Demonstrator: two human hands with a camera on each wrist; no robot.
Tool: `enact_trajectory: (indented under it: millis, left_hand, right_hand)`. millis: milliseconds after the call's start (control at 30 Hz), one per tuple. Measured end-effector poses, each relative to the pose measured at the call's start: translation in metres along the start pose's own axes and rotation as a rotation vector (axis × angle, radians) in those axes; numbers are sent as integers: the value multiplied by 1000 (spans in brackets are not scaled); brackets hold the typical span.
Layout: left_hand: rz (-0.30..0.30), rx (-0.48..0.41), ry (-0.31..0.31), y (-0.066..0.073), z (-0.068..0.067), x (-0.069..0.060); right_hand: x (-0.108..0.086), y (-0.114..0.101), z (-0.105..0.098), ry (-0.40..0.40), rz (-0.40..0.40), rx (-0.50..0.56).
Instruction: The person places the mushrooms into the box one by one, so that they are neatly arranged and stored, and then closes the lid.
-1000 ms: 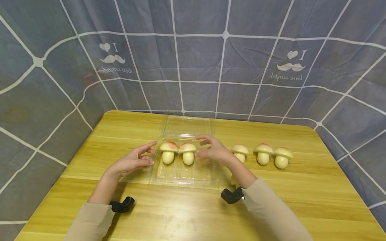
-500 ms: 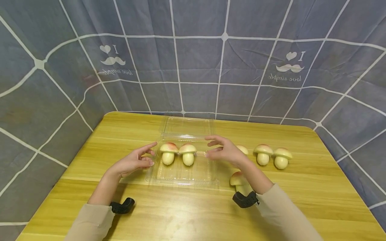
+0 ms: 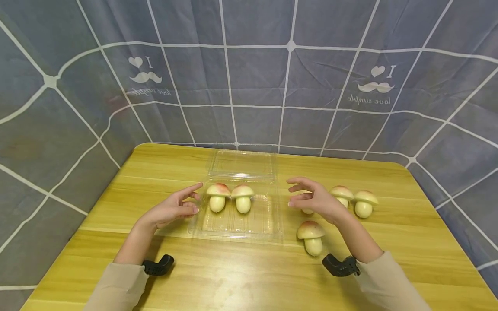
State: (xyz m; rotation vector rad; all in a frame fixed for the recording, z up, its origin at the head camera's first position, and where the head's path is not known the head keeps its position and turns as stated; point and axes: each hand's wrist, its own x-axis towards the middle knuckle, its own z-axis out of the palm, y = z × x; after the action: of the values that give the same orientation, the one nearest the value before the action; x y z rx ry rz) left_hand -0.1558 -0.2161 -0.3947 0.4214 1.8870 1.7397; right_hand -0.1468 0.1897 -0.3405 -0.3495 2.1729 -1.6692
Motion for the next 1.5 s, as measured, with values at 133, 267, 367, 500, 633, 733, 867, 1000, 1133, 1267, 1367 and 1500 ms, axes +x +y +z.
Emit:
enact_trajectory:
  millis: [133,267,367,500,633,733,867,1000,1133,1267,1367,1500]
  left_hand:
    - [2,-3,-2,0,0,-1]
    - [1,1,-2,0,0,-1]
    - [1,3,-3,0,0,0]
    - [6,0,-3,-1,-1,0]
    - [4,1,-1,-1,-1,0]
    - [0,5,-1,-1,-1,1]
    - [1,5,-3,-1,-1,0]
    - [6,2,-7,0,-1,0]
    - [7,0,-12,0,-1,-1]
    - [4,6,-11,1,-1,-1]
    - [5,13,-8,1,-1,0]
    - [1,13,-9,1,0,0]
  right_hand:
    - [-10,7,-6,0,-2,-1]
    - [-21,15,-11,-4,-10,3]
    - [-29,21,-14,8,-22,-7]
    - [-38,27,-18,20,-25,-19]
    - [-46,31,-21,37,-37,-30]
    - [-51,34,-24,56,-49,-45]
    - [-57,37,-27,65,-50,-56]
    - [-62,39,-29,62,-41,-66]
    - [-65,42,-31,52,-41,-63]
    - [-69,44,-32,47,-35,-62]
    - [-71,45,-33,45,-25,-66]
    - [-74,48,-34,43,-12,-70]
